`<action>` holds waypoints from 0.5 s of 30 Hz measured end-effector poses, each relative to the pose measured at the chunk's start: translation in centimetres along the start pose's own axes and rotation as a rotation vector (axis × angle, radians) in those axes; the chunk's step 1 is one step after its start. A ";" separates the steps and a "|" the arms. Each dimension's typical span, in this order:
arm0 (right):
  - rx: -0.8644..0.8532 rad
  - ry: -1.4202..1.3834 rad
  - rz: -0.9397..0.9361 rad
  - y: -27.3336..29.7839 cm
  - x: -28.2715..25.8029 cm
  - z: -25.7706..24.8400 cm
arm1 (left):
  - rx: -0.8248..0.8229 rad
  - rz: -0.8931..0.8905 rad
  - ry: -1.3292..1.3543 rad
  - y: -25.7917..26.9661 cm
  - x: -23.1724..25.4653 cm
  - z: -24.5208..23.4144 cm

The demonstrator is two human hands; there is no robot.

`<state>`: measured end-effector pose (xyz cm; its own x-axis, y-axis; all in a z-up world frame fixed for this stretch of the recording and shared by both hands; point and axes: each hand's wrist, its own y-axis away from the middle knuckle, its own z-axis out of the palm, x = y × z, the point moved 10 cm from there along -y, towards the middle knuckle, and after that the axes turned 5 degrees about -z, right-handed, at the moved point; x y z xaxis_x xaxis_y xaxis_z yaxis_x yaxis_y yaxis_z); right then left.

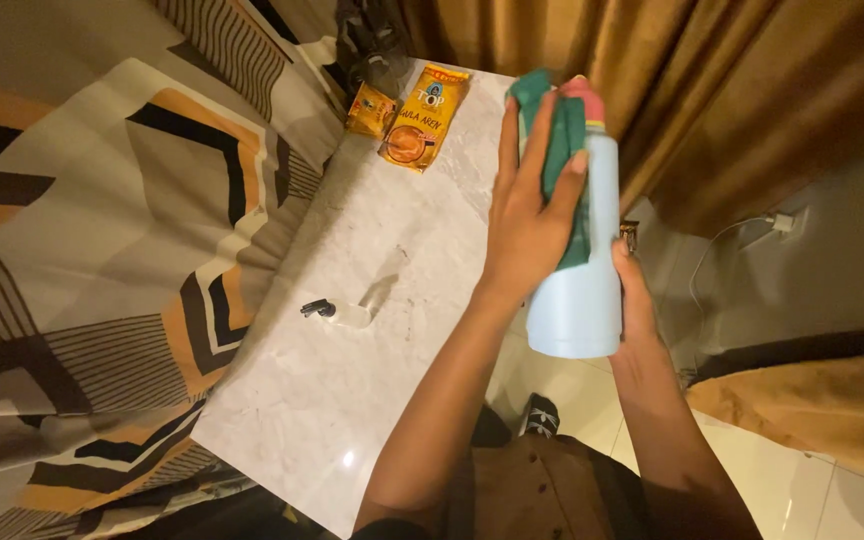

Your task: Cleaning a blue and pink water bottle using a cleaning cloth and a spray bottle.

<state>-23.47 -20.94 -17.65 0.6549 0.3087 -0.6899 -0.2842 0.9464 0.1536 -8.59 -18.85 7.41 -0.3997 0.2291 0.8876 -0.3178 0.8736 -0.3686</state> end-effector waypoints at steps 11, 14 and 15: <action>0.047 0.133 0.028 -1.0 -0.8 1.4 | -0.168 -0.199 0.267 6.3 -4.1 -0.2; -0.021 0.220 -0.032 -0.7 -2.3 5.7 | -0.225 -0.292 0.340 7.2 -4.3 -1.3; -0.086 0.261 -0.106 -0.6 -3.5 8.1 | -0.255 -0.332 0.363 7.4 -4.2 -1.6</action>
<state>-19.90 -21.79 -9.64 0.4852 0.1630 -0.8591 -0.2892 0.9571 0.0183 -7.88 -12.67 1.36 0.0230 0.0176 0.9996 -0.1398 0.9901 -0.0142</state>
